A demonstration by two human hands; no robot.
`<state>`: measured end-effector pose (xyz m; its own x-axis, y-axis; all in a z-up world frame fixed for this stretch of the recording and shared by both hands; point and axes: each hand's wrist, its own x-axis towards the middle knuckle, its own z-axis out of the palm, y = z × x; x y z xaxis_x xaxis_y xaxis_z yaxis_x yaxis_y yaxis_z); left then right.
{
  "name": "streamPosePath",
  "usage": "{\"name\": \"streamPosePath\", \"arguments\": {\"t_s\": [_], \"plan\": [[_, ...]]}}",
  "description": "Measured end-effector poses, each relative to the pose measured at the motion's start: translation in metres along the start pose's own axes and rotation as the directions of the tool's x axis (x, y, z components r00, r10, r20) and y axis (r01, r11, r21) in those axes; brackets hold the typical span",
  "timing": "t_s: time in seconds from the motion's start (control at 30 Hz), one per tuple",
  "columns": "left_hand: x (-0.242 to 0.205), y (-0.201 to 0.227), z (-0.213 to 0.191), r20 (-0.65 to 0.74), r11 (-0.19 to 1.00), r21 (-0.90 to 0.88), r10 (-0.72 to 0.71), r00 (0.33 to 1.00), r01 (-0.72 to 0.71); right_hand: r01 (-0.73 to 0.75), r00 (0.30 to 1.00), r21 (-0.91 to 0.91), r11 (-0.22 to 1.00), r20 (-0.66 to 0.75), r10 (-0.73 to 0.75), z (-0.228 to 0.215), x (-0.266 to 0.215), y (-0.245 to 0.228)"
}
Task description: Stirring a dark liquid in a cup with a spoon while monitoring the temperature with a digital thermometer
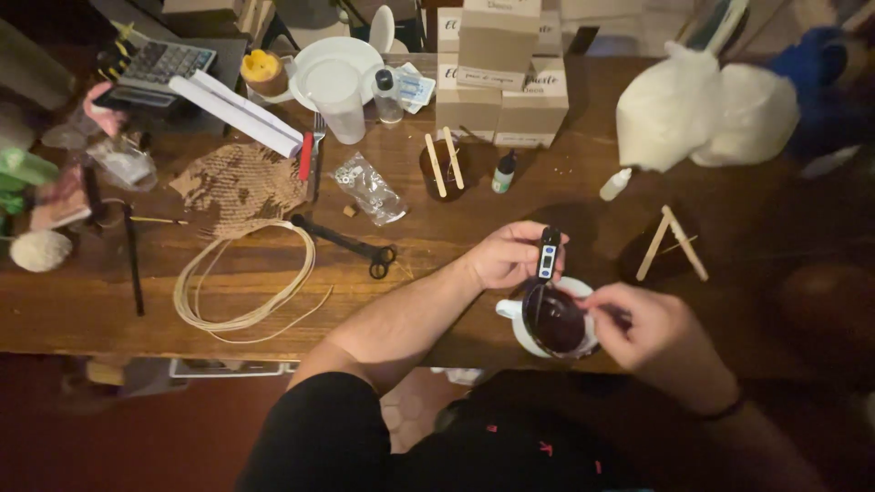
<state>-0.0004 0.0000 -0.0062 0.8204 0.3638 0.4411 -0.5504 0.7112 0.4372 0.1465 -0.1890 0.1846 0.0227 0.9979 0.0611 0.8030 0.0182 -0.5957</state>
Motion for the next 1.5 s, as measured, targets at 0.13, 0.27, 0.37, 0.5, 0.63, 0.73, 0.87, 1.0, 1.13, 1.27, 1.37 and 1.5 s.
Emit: {"name": "streamPosePath", "arguments": {"t_s": [0.13, 0.27, 0.37, 0.5, 0.63, 0.73, 0.87, 1.0, 1.13, 1.27, 1.37, 1.5], "plan": [[-0.002, 0.005, 0.004, 0.005, 1.0, -0.03, 0.008, 1.0, -0.007, 0.03, 0.999, -0.019, 0.999, -0.029, -0.031, -0.001, -0.005, -0.001], [0.0, 0.002, 0.007, -0.028, 0.999, -0.036, -0.011, 1.0, 0.01, 0.06, 0.994, -0.07, 0.996, -0.089, -0.067, -0.001, -0.003, 0.002], [0.0, 0.002, 0.007, -0.024, 1.0, -0.014, -0.007, 1.0, 0.006, 0.07, 0.995, -0.033, 0.997, -0.072, -0.073, 0.006, -0.002, 0.003], [-0.001, 0.005, 0.011, -0.052, 0.999, -0.035, -0.014, 0.999, 0.013, 0.165, 0.983, -0.012, 0.986, -0.077, -0.166, 0.013, -0.005, 0.01], [-0.003, 0.005, 0.008, -0.034, 0.999, -0.034, -0.018, 0.999, 0.017, 0.041, 0.998, -0.058, 0.997, -0.035, -0.043, 0.005, -0.005, 0.004], [-0.002, 0.003, 0.007, -0.021, 1.0, -0.016, -0.025, 0.999, 0.025, -0.106, 0.991, -0.141, 0.984, -0.09, 0.094, 0.002, -0.002, -0.005], [-0.002, 0.001, 0.009, -0.029, 1.0, -0.012, -0.028, 0.999, 0.028, 0.059, 0.992, -0.041, 0.997, -0.108, -0.063, 0.009, -0.001, -0.006], [-0.002, -0.001, 0.002, -0.044, 1.0, -0.011, -0.014, 0.999, 0.014, -0.013, 0.998, -0.019, 1.0, -0.06, 0.012, 0.007, -0.004, 0.008], [-0.001, 0.001, 0.006, -0.03, 1.0, 0.001, -0.016, 0.999, 0.016, 0.042, 0.994, -0.091, 0.995, -0.101, -0.051, 0.003, -0.002, 0.007], [-0.002, 0.002, 0.008, -0.021, 1.0, -0.018, -0.021, 1.0, 0.021, 0.072, 0.993, -0.067, 0.995, -0.093, -0.078, 0.009, -0.004, 0.004], [-0.001, -0.001, -0.002, -0.031, 0.998, -0.052, -0.027, 0.999, 0.025, 0.104, 0.991, -0.021, 0.994, -0.079, -0.106, 0.007, -0.005, 0.004], [-0.002, -0.001, -0.001, -0.038, 0.999, -0.029, -0.014, 0.999, 0.013, 0.137, 0.986, -0.03, 0.99, -0.092, -0.139, -0.005, -0.005, -0.007]]}}
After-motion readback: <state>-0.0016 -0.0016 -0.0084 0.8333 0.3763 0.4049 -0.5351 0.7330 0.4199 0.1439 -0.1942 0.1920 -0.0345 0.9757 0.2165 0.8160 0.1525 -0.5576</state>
